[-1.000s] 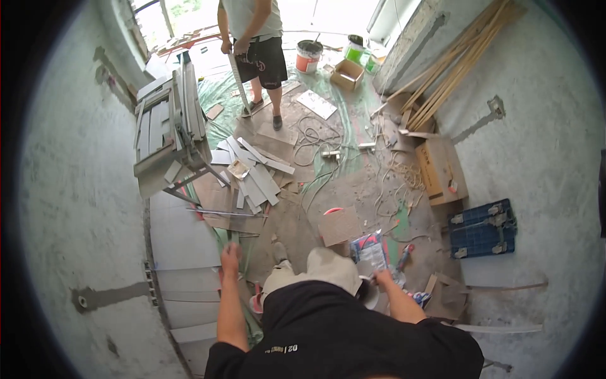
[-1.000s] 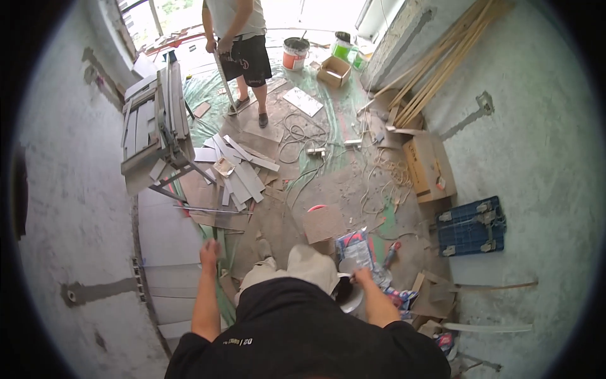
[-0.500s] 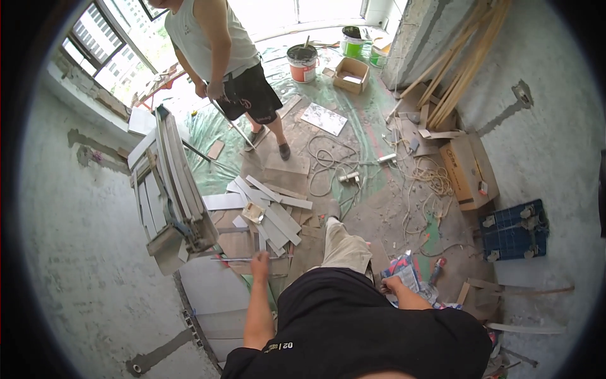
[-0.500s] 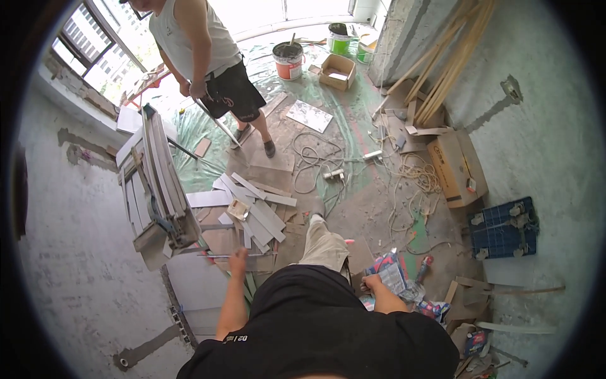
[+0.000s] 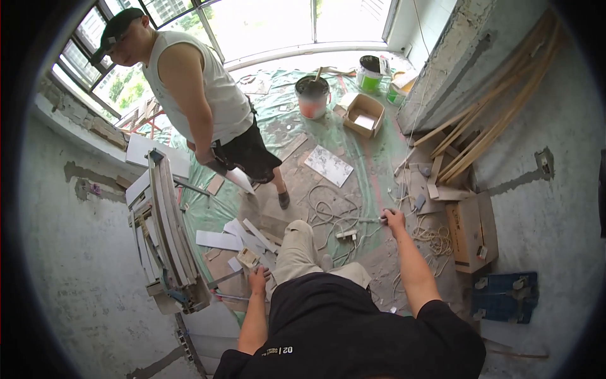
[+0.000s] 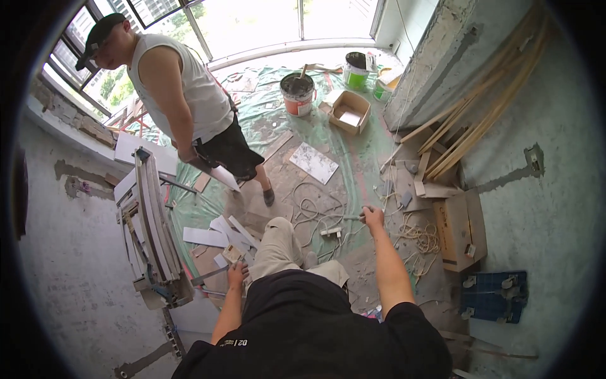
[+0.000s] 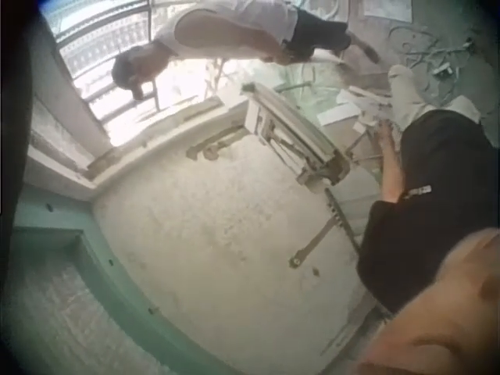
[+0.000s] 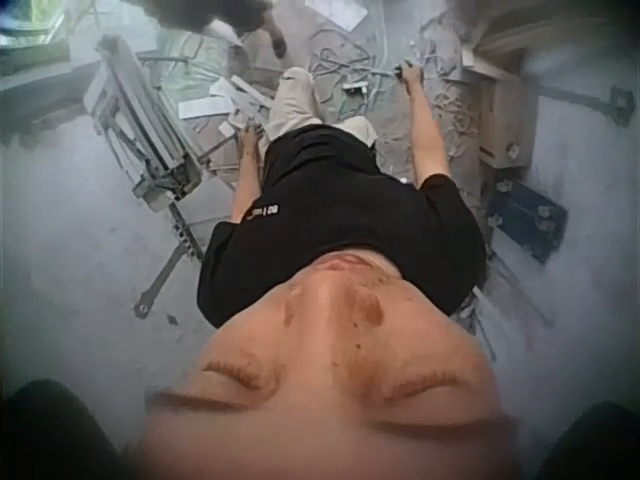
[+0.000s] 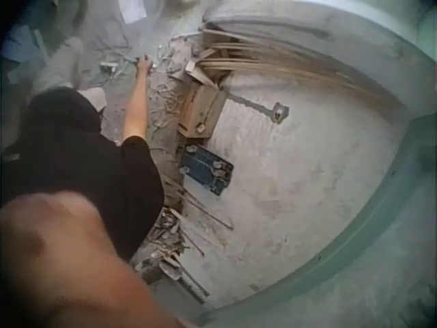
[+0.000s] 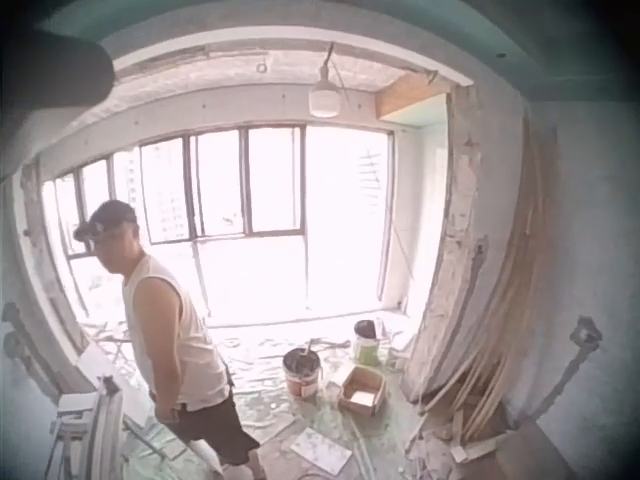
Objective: Measure, mark, and cut a ceramic tile using a tape measure, straight edge, and angle grinder.
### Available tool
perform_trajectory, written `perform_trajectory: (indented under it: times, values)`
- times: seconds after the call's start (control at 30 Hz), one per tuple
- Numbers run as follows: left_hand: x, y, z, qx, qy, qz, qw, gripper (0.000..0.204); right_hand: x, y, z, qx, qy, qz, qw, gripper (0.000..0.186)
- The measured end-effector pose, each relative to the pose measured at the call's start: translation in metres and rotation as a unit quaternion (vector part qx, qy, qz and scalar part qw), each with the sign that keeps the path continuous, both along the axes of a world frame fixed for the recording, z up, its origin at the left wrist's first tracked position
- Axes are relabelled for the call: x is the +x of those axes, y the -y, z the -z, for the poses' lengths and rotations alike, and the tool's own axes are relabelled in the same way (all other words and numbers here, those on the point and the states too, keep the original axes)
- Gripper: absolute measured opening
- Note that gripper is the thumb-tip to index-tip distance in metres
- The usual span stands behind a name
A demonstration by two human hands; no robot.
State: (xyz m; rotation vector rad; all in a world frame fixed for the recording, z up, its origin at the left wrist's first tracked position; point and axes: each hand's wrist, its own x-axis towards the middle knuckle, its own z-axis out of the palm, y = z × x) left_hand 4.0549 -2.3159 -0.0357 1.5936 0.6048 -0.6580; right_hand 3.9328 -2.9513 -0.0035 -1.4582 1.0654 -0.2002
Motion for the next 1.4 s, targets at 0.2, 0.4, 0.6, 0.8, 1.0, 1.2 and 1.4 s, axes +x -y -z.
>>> perform_trajectory:
  times: [0.2, 0.4, 0.6, 0.8, 1.0, 1.2, 1.4]
  values:
    - [0.126, 0.158, 0.025, 0.000, 0.062, 0.133, 0.989, 0.041, 0.102, 0.051, 0.049, 0.040, -0.079, -0.057, 0.995, 0.018]
    - [0.274, 0.255, 0.059, -0.030, -0.090, 0.066, 0.993, 0.020, 0.139, 0.107, 0.061, 0.142, -0.205, 0.010, 0.968, 0.011]
    - [0.435, 0.350, 0.050, -0.092, -0.132, 0.021, 0.987, 0.019, 0.200, 0.198, 0.042, 0.113, -0.245, 0.049, 0.962, 0.021]
    - [0.607, 0.472, 0.038, -0.106, -0.047, 0.083, 0.990, 0.022, 0.373, 0.277, 0.045, 0.139, -0.161, 0.099, 0.972, 0.028]
    - [0.729, 0.594, -0.016, -0.025, 0.092, 0.073, 0.993, 0.050, 0.523, 0.395, 0.091, 0.129, -0.239, -0.026, 0.962, 0.022]
    - [0.692, 0.559, 0.025, 0.001, -0.027, -0.214, 0.976, 0.038, 0.775, 0.522, 0.094, 0.033, -0.165, -0.127, 0.978, 0.016]
    - [0.732, 0.740, 0.055, 0.245, -0.105, 0.101, 0.959, 0.051, 1.055, 0.591, 0.015, -0.190, -0.077, -0.239, 0.949, 0.021]
